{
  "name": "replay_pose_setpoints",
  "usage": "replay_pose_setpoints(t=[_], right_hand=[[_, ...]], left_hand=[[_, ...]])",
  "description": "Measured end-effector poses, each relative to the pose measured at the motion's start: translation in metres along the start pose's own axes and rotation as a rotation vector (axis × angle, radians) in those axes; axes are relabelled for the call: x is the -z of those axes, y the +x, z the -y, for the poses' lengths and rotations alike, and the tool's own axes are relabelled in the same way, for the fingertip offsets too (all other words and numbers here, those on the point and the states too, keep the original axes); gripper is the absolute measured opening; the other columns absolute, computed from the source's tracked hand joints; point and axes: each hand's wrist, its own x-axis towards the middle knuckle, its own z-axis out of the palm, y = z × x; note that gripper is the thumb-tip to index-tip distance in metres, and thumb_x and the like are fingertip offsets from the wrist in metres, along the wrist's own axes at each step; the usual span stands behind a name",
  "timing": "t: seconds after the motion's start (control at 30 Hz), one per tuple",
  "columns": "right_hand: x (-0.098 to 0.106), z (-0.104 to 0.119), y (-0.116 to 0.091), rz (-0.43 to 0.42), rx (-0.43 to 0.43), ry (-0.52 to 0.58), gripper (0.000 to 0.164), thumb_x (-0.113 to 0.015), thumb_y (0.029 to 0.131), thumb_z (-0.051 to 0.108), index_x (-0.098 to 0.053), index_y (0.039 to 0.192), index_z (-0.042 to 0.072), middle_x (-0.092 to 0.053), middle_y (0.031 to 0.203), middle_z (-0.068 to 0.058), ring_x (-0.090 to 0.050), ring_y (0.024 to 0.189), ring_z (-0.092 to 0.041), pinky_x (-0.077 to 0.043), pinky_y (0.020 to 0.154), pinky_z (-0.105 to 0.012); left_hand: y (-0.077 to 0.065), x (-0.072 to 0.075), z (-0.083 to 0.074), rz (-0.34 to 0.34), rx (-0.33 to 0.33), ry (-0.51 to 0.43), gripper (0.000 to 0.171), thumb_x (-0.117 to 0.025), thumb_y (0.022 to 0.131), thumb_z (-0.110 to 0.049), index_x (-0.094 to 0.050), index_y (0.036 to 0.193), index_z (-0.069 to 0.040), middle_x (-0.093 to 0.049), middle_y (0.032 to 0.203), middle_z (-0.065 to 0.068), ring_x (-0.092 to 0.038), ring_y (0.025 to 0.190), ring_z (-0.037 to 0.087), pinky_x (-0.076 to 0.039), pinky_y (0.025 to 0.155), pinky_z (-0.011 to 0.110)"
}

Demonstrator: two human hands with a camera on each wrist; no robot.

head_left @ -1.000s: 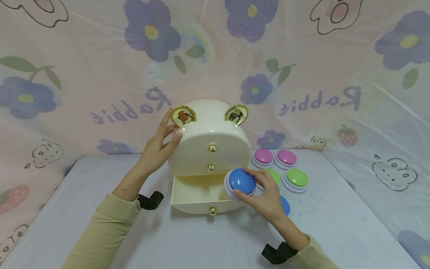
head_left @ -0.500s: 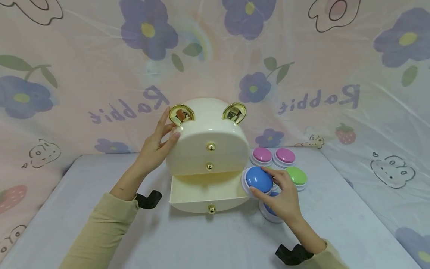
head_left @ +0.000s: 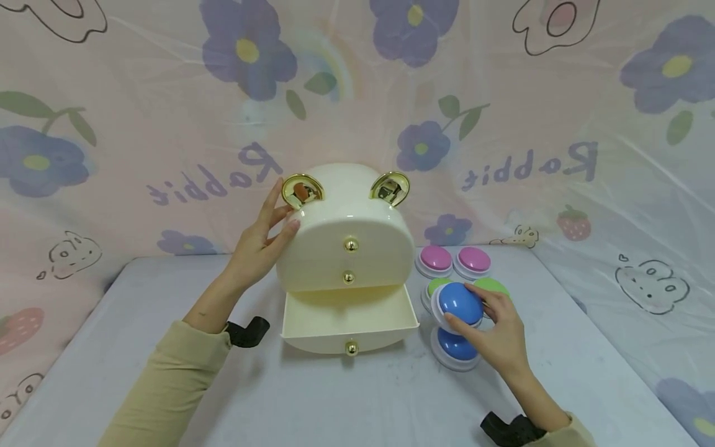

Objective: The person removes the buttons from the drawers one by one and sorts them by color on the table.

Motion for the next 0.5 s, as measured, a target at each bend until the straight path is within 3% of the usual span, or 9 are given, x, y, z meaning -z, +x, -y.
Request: replay_pose_setpoints(t=[0.23, 0.37, 0.47, 0.5], right_hand=[[0.009, -0.011, -0.002, 0.011, -0.074, -0.027, 0.060, -0.084, 0.073, 0.022, -0.061, 0.127, 0.007, -0.053, 0.117, -0.016, -0.052, 0.111, -0.031, -0.032, 0.086, 0.004], [0.012, -0.017, -0.004, 0.011, -0.123, -0.055, 0.061, -0.084, 0.073, 0.023, -0.061, 0.127, 0.006, -0.052, 0.118, -0.017, -0.051, 0.112, -0.031, -0.048, 0.096, -0.022], [0.014, -0.022, -0.006, 0.001, -0.150, -0.076, 0.062, -0.084, 0.073, 0.025, -0.060, 0.128, 0.006, -0.052, 0.117, -0.018, -0.050, 0.111, -0.030, -0.046, 0.098, -0.049], [0.014, -0.024, -0.006, -0.004, -0.159, -0.076, 0.063, -0.085, 0.073, 0.025, -0.061, 0.127, 0.005, -0.051, 0.116, -0.018, -0.050, 0.110, -0.030, -0.046, 0.098, -0.051]], left_hand=[[0.000, 0.000, 0.001, -0.005, -0.002, 0.004, 0.071, -0.050, 0.100, -0.033, -0.002, 0.151, -0.048, -0.042, 0.147, 0.016, -0.032, 0.142, 0.029, -0.039, 0.105, 0.055], [0.000, 0.000, 0.000, -0.004, -0.005, 0.005, 0.072, -0.050, 0.100, -0.032, -0.002, 0.152, -0.045, -0.042, 0.148, 0.016, -0.032, 0.142, 0.030, -0.039, 0.105, 0.055], [-0.001, 0.000, 0.000, -0.002, -0.003, 0.002, 0.072, -0.050, 0.100, -0.032, -0.002, 0.153, -0.042, -0.041, 0.148, 0.016, -0.031, 0.142, 0.029, -0.039, 0.105, 0.055], [-0.001, 0.000, 0.000, -0.002, -0.003, 0.001, 0.072, -0.050, 0.100, -0.032, -0.002, 0.153, -0.041, -0.041, 0.148, 0.016, -0.031, 0.142, 0.029, -0.039, 0.105, 0.055]])
